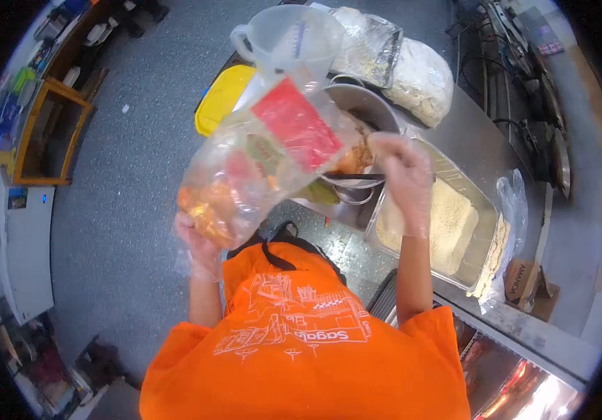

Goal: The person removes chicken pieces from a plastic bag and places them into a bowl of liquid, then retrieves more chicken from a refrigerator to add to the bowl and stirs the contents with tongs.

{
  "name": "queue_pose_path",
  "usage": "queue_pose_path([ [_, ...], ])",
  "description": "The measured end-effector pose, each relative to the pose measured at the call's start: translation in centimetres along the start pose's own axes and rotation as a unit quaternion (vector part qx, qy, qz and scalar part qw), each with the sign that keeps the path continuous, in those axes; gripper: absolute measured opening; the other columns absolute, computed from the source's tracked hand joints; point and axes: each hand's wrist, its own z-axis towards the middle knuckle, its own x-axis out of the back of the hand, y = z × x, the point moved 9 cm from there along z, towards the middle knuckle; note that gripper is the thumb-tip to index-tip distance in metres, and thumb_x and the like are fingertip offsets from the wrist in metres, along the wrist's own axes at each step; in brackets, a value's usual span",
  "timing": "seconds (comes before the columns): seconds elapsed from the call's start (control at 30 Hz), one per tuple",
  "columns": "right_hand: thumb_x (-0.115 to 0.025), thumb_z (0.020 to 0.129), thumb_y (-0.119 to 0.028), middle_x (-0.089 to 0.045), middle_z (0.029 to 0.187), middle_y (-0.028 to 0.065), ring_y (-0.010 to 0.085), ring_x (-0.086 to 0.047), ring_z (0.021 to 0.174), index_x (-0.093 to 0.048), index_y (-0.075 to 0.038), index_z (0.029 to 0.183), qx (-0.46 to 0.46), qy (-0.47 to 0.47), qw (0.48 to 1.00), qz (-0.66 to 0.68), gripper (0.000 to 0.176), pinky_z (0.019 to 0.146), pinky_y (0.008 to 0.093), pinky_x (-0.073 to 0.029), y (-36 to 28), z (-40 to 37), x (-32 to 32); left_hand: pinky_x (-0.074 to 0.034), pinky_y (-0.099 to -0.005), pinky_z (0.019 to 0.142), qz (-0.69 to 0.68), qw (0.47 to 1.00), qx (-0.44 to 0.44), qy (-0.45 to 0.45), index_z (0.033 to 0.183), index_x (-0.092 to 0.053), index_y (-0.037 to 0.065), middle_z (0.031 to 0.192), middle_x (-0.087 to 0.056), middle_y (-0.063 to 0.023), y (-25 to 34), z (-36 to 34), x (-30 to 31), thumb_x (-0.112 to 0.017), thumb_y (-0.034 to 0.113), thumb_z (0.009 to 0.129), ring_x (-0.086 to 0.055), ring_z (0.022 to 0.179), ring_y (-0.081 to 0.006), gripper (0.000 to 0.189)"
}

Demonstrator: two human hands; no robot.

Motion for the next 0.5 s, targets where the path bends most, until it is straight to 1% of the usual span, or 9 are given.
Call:
queue_pose_path([
  [0.03, -0.06, 0.078, 0.011, -0.074, 0.099, 0.0124, 0.0201, -0.07, 0.096, -0.072, 0.0, 0.095, -0.004, -0.008, 1.0, 0.006, 0.024, 0.085, 0.0319, -0.055, -0.8, 0.1, -0.4, -0.047, -0.0537, 0.109, -0.005, 1.0, 0.02, 0.003, 0.142, -0.046, 0.001, 0.137, -0.056, -0.023, -0.7, -0.3, 0.6, -0.057, 0.011, 0.07, -0.056, 0.125, -0.0394, 0.073],
  [0.13, -0.056, 0.082, 0.01, -0.072, 0.096, 0.011, 0.0204, -0.068, 0.094, -0.072, 0.001, 0.097, 0.05, -0.252, 0.959, 0.117, 0.023, 0.084, 0.0332, -0.054, -2.4, -1.0, -6.9, -0.049, -0.0545, 0.107, 0.045, 0.998, 0.02, -0.027, 0.138, -0.048, -0.002, 0.133, -0.058, -0.0244, -2.2, -0.8, 3.1, -0.057, 0.011, 0.067, -0.059, 0.122, -0.0397, 0.073],
  [0.17, -0.056, 0.082, 0.01, -0.072, 0.096, 0.011, 0.0204, -0.068, 0.094, -0.072, 0.001, 0.097, 0.048, -0.256, 0.957, 0.123, 0.023, 0.084, 0.0332, -0.054, -2.2, -1.4, -8.5, -0.049, -0.0547, 0.106, 0.064, 0.997, 0.013, -0.036, 0.137, -0.048, -0.003, 0.132, -0.058, -0.0248, -2.6, -0.8, 3.1, -0.057, 0.011, 0.066, -0.059, 0.121, -0.0398, 0.073],
  [0.2, -0.058, 0.083, 0.007, -0.071, 0.097, 0.0108, 0.0225, -0.068, 0.094, -0.072, 0.0, 0.101, 0.084, -0.294, 0.946, 0.111, 0.024, 0.085, 0.0337, -0.054, -2.8, -2.3, -10.7, -0.049, -0.0551, 0.105, 0.015, 0.994, 0.101, -0.032, 0.136, -0.048, -0.005, 0.131, -0.059, -0.0247, -5.0, -0.2, 1.3, -0.055, 0.009, 0.066, -0.06, 0.12, -0.0401, 0.072],
  [0.27, -0.059, 0.085, 0.004, -0.071, 0.098, 0.0105, 0.0247, -0.068, 0.094, -0.071, -0.002, 0.106, 0.119, -0.331, 0.931, 0.099, 0.025, 0.086, 0.0342, -0.053, -4.7, -3.5, -13.2, -0.05, -0.0561, 0.103, 0.042, 0.976, 0.209, 0.037, 0.135, -0.047, -0.008, 0.129, -0.059, -0.024, -7.5, -0.5, -1.1, -0.052, 0.003, 0.064, -0.06, 0.118, -0.0408, 0.072],
  [0.33, -0.061, 0.088, -0.003, -0.069, 0.101, 0.0142, 0.029, -0.067, 0.097, -0.07, -0.006, 0.114, -0.085, -0.326, 0.901, 0.273, 0.028, 0.089, 0.037, -0.052, -4.6, -3.9, -14.3, -0.051, -0.0559, 0.102, 0.096, 0.97, 0.208, 0.084, 0.136, -0.046, -0.008, 0.129, -0.059, -0.0237, -7.5, -0.3, -1.9, -0.052, 0.002, 0.064, -0.061, 0.118, -0.0407, 0.073],
  [0.37, -0.061, 0.088, -0.003, -0.069, 0.101, 0.0142, 0.029, -0.067, 0.097, -0.07, -0.006, 0.114, -0.084, -0.331, 0.899, 0.274, 0.028, 0.089, 0.037, -0.052, -4.4, -3.7, -14.3, -0.052, -0.0557, 0.101, 0.15, 0.958, 0.209, 0.129, 0.137, -0.045, -0.008, 0.129, -0.059, -0.0233, -7.2, -0.4, -1.3, -0.051, 0.002, 0.064, -0.061, 0.118, -0.0406, 0.073],
  [0.43, -0.071, 0.089, -0.012, -0.063, 0.112, 0.0103, 0.0241, -0.06, 0.106, -0.066, -0.007, 0.127, 0.169, -0.4, 0.899, 0.061, 0.038, 0.098, 0.0361, -0.047, -6.1, -4.3, -14.7, -0.053, -0.0559, 0.1, 0.151, 0.962, 0.192, 0.12, 0.137, -0.045, -0.008, 0.129, -0.059, -0.0232, -6.9, -0.5, -1.2, -0.052, 0.002, 0.065, -0.061, 0.119, -0.0406, 0.073],
  [0.5, -0.069, 0.091, -0.014, -0.066, 0.107, 0.0122, 0.0286, -0.062, 0.103, -0.068, -0.007, 0.121, 0.191, -0.394, 0.899, 0.014, 0.031, 0.095, 0.0387, -0.049, -5.1, -4.4, -15.7, -0.053, -0.0561, 0.099, 0.153, 0.965, 0.182, 0.112, 0.137, -0.044, -0.008, 0.129, -0.058, -0.0232, -6.7, -0.6, -1.1, -0.052, 0.001, 0.065, -0.06, 0.119, -0.0407, 0.073],
])
